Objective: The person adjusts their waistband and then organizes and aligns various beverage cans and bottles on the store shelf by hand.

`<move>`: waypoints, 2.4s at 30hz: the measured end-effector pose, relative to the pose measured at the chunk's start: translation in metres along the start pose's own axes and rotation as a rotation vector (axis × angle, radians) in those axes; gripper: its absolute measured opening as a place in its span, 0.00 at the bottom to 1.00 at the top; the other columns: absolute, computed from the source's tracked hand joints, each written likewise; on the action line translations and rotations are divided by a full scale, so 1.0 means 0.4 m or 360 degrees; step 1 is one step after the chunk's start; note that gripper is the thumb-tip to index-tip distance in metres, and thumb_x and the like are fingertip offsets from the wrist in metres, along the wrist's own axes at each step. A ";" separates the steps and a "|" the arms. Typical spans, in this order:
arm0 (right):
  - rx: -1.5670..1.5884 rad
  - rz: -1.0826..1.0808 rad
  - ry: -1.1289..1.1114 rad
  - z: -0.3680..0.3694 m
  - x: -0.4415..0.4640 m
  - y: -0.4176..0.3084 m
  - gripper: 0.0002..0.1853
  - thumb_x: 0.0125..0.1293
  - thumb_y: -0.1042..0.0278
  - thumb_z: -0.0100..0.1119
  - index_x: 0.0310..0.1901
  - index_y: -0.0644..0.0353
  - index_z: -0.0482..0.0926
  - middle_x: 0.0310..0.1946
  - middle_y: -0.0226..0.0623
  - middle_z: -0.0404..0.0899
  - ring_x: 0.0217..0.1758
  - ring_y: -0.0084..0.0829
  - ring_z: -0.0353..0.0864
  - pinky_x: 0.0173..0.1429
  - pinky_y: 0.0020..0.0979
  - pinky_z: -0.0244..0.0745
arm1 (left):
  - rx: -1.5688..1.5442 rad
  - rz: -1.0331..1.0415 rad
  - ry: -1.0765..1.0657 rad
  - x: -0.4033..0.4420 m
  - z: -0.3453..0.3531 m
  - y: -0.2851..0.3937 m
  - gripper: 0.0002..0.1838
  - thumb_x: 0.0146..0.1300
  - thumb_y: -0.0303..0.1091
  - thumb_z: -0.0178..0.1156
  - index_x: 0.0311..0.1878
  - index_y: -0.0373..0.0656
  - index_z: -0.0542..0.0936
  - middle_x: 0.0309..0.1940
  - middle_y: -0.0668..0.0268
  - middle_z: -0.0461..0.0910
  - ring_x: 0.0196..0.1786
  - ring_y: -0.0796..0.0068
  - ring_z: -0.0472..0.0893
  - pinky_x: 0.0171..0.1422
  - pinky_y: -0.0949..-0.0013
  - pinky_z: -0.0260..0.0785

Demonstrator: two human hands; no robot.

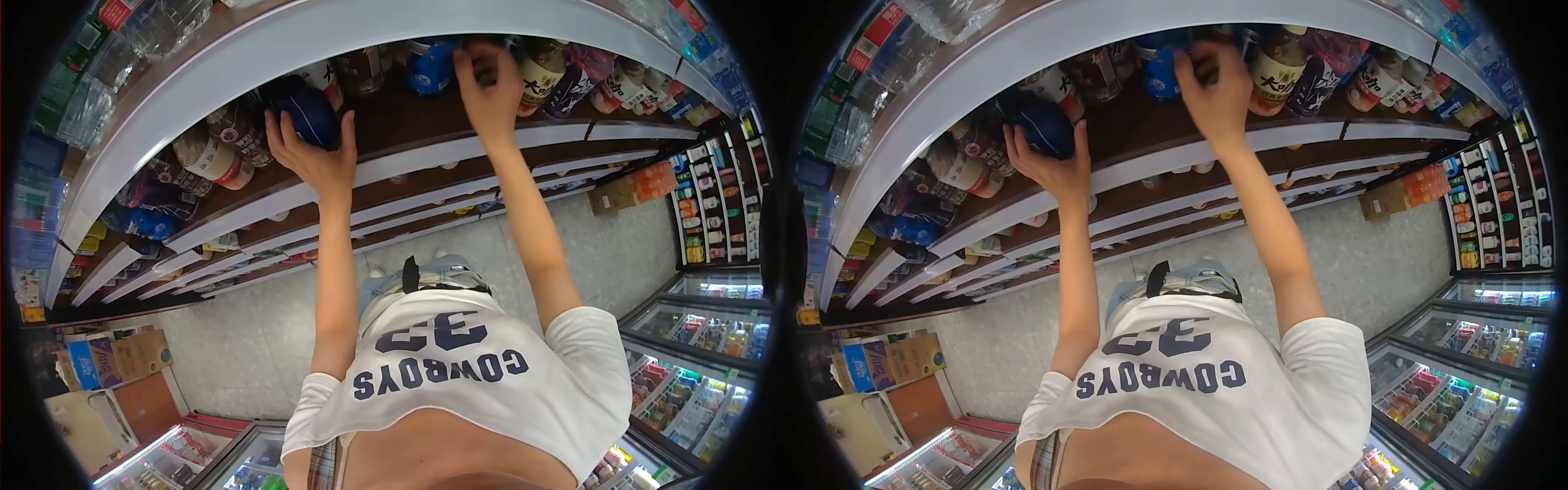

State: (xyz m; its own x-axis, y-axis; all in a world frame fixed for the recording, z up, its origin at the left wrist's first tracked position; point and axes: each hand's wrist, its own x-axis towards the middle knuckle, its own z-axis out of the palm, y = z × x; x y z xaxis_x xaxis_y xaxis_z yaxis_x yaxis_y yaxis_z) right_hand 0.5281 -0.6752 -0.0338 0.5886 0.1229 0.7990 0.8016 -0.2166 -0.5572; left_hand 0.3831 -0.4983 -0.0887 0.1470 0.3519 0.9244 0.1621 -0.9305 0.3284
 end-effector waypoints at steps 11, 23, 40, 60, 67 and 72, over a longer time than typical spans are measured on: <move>0.0184 0.0086 -0.0373 0.033 -0.013 0.019 0.33 0.56 0.48 0.73 0.56 0.64 0.75 0.41 0.43 0.85 0.41 0.34 0.86 0.43 0.33 0.79 | -0.0351 0.0146 -0.0061 -0.007 0.034 0.123 0.44 0.52 0.45 0.75 0.67 0.42 0.62 0.69 0.43 0.59 0.71 0.42 0.58 0.71 0.44 0.50; 0.0040 -0.0449 -0.0734 0.189 0.272 0.223 0.25 0.67 0.50 0.61 0.55 0.63 0.78 0.51 0.50 0.81 0.56 0.45 0.78 0.59 0.40 0.73 | -0.0198 0.0099 -0.0230 -0.025 0.117 0.177 0.45 0.55 0.43 0.71 0.69 0.33 0.58 0.63 0.44 0.66 0.62 0.44 0.68 0.65 0.50 0.60; -0.0532 -0.0200 -0.1174 -0.202 0.189 -0.039 0.43 0.52 0.49 0.70 0.68 0.57 0.66 0.40 0.54 0.83 0.42 0.56 0.82 0.46 0.48 0.78 | -0.0418 -0.0196 -0.0004 -0.040 0.112 0.172 0.38 0.54 0.41 0.74 0.62 0.33 0.67 0.50 0.51 0.74 0.55 0.52 0.75 0.60 0.60 0.68; 0.0344 0.0159 -0.0715 -0.260 -0.055 0.095 0.27 0.59 0.63 0.68 0.59 0.62 0.74 0.47 0.44 0.78 0.25 0.29 0.82 0.34 0.33 0.76 | 0.0139 -0.0213 -0.0632 0.017 0.261 0.245 0.10 0.62 0.37 0.63 0.41 0.42 0.77 0.35 0.52 0.81 0.37 0.43 0.82 0.38 0.49 0.75; 0.0238 0.0266 -0.0779 -0.188 -0.052 0.105 0.42 0.57 0.59 0.72 0.69 0.63 0.62 0.50 0.47 0.82 0.26 0.26 0.82 0.34 0.27 0.76 | -0.0225 -0.0208 -0.0407 -0.022 0.124 0.254 0.10 0.62 0.32 0.63 0.47 0.45 0.81 0.34 0.59 0.81 0.34 0.55 0.80 0.38 0.58 0.73; 0.0142 0.0233 -0.0803 -0.118 -0.043 0.068 0.45 0.53 0.49 0.75 0.67 0.62 0.64 0.27 0.40 0.83 0.23 0.32 0.82 0.29 0.31 0.76 | -0.0028 -0.0442 -0.0044 -0.057 -0.032 0.173 0.11 0.61 0.30 0.66 0.45 0.38 0.80 0.39 0.61 0.80 0.42 0.62 0.76 0.49 0.62 0.68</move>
State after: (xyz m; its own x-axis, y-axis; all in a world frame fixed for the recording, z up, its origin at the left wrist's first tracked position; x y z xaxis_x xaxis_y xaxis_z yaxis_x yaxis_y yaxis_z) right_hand 0.5348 -0.7287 -0.0520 0.6547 0.5528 0.5156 0.7001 -0.1860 -0.6894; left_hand 0.3786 -0.5719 -0.0845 0.1259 0.5963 0.7929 0.1830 -0.7995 0.5722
